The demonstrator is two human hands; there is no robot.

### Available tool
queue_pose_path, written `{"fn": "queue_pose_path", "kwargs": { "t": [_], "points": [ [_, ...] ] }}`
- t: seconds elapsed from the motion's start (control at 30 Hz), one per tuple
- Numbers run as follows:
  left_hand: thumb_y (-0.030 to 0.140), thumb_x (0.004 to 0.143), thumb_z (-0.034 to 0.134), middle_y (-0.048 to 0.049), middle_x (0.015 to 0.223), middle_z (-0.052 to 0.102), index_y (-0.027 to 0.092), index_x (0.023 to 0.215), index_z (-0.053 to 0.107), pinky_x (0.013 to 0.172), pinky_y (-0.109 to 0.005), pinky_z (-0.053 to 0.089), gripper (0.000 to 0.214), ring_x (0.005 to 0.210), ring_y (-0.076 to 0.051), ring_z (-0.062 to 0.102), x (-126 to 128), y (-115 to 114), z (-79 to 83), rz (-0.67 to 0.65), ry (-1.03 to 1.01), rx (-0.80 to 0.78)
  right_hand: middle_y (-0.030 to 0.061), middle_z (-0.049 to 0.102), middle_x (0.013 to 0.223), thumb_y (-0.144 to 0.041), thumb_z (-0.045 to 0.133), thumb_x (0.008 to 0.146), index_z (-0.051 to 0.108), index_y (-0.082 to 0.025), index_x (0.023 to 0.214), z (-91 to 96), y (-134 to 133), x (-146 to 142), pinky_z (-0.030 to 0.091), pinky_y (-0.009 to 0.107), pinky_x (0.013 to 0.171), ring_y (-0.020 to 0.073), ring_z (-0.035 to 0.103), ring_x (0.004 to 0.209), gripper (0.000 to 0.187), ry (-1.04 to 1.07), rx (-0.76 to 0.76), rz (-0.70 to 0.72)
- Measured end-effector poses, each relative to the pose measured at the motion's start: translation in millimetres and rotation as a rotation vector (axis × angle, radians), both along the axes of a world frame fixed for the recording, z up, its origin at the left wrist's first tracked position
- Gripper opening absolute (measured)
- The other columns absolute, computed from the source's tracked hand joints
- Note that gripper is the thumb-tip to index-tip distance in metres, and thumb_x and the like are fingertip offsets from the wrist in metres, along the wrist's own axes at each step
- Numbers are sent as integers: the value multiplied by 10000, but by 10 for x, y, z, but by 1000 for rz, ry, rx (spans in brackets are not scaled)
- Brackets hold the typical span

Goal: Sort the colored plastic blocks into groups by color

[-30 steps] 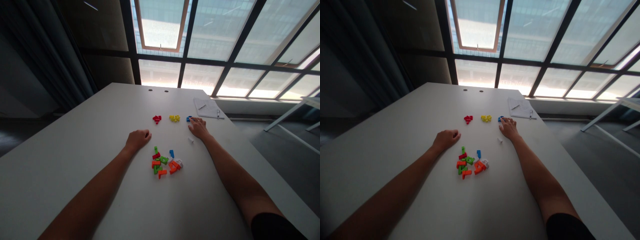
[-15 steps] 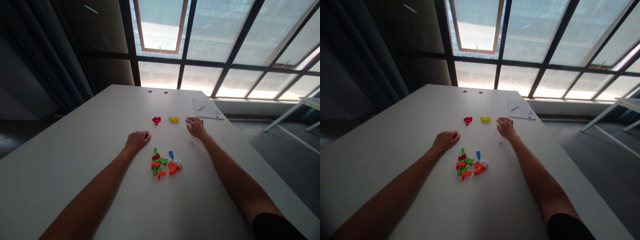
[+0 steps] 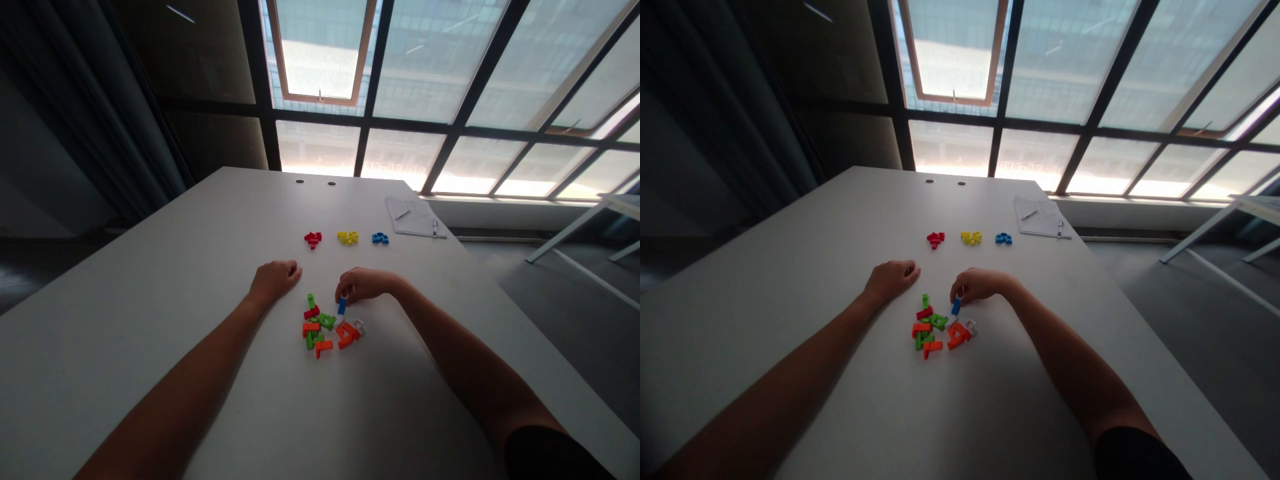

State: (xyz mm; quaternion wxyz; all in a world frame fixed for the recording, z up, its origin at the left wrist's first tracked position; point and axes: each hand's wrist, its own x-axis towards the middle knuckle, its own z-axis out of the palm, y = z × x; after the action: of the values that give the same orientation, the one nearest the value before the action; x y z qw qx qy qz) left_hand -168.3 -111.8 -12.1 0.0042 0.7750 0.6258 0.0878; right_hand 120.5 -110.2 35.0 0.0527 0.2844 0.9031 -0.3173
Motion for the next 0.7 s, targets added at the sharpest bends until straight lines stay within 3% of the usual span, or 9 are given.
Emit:
{"fn": "queue_pose_path", "kwargs": {
  "t": [0.1, 0.23, 0.43, 0.57, 0.7],
  "points": [
    [526, 995, 445, -93, 916, 785, 254, 923, 759, 650, -327, 385, 422, 792, -265, 703, -1, -2, 5, 7, 0, -3, 46, 785, 1042, -224, 815, 857, 838, -229, 1088, -52, 116, 116, 531, 234, 791, 164, 722, 859, 232, 78, 80, -122],
    [523, 1000, 442, -89, 911, 783, 255, 909, 748, 656, -323, 383, 417, 797, -262, 700, 1, -6, 22, 4, -4, -12, 28, 795, 882, -230, 789, 875, 809, -224, 1044, -115, 344, 434, 534, 267, 796, 189, 749, 831, 169, 190, 299, -525],
    [525, 999, 440, -89, 905, 781, 246, 882, 728, 650, -319, 369, 418, 789, -251, 691, 0, 2, 10, 2, -4, -13, 39, 803, 927, -238, 826, 804, 738, -216, 970, -344, 595, 1011, 535, 312, 807, 220, 743, 837, 189, 236, 576, -967],
    [521, 1003, 432, -86, 889, 777, 244, 877, 727, 633, -318, 361, 424, 778, -251, 691, -5, 1, -2, -6, -1, -2, 33, 798, 916, -235, 789, 818, 734, -228, 1016, -502, 595, 1176, 521, 310, 809, 228, 737, 863, 206, 122, 622, -1081],
    [525, 1005, 438, -96, 896, 780, 244, 901, 745, 649, -323, 388, 428, 793, -265, 701, -6, -3, 6, -4, -7, -10, 39, 803, 957, -297, 770, 850, 742, -227, 1056, -541, 583, 1204, 514, 305, 810, 231, 736, 903, 219, 56, 594, -1081]
  ]
}}
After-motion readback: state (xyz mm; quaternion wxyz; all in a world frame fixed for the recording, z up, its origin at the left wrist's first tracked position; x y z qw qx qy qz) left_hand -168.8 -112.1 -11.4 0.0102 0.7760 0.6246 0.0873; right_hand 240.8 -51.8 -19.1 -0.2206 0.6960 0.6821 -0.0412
